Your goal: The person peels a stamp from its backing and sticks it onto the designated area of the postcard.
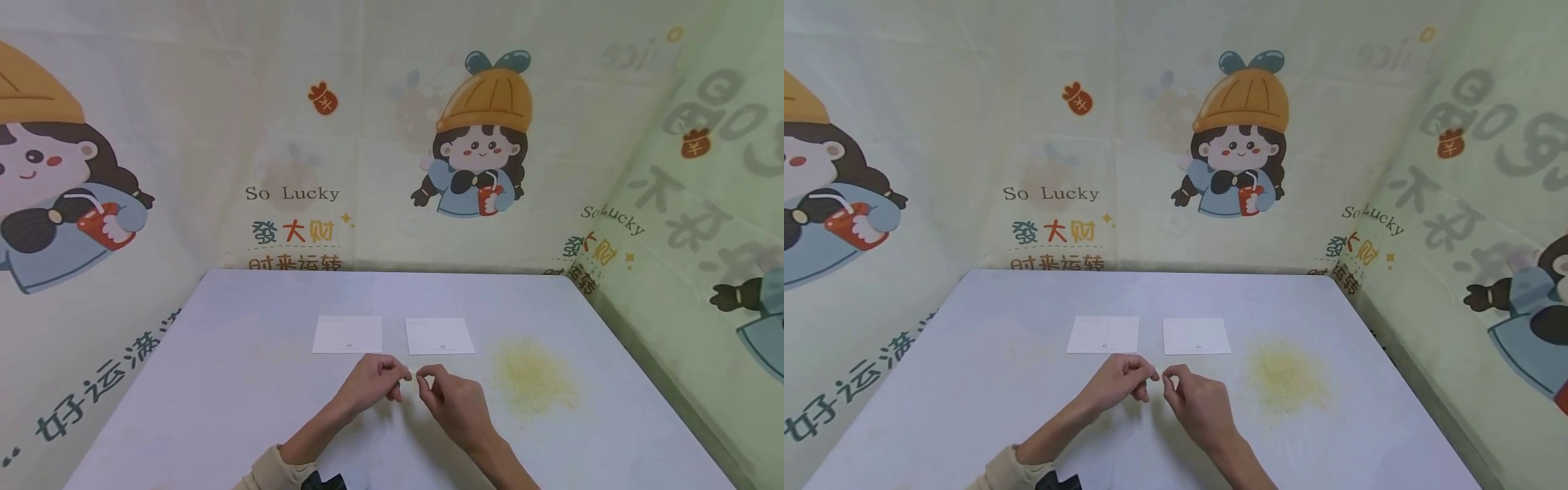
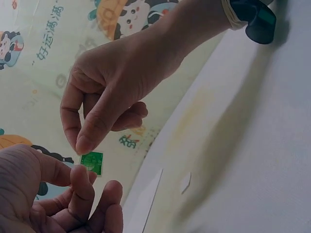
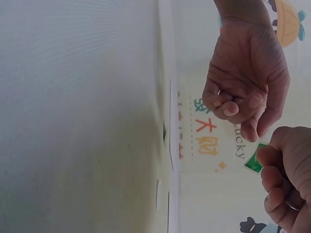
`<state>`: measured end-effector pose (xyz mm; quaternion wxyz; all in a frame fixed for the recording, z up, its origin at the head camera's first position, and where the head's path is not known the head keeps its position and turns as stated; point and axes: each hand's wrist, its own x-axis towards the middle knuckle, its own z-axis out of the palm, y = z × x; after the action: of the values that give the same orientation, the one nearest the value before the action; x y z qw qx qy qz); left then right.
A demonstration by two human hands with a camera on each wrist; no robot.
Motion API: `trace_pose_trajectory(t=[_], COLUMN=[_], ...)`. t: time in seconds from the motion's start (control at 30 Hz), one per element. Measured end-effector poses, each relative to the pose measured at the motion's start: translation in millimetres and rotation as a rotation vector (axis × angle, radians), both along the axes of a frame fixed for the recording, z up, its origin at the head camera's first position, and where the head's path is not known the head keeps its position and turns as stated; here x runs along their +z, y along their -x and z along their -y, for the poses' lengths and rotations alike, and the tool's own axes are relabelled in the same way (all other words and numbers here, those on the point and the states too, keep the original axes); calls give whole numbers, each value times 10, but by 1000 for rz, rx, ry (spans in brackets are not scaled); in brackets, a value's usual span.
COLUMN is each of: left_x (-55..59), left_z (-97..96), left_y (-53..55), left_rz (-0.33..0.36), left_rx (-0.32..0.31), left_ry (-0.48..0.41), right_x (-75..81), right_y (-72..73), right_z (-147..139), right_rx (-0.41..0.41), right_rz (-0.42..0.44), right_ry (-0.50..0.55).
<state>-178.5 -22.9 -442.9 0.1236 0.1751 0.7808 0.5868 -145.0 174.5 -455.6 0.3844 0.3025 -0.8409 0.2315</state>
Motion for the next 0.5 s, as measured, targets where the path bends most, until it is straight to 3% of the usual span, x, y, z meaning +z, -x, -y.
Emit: trace_pose_trajectory(t=[0.5], left_x=[-42], left_z=[-66], left_y=[-5], left_rz=[-178], left_rx=[51], left_ry=[86], right_x=[-24], right_y=[6], right_z=[-202], right_rx=[-49], right_rz=[121], right_ry=[65])
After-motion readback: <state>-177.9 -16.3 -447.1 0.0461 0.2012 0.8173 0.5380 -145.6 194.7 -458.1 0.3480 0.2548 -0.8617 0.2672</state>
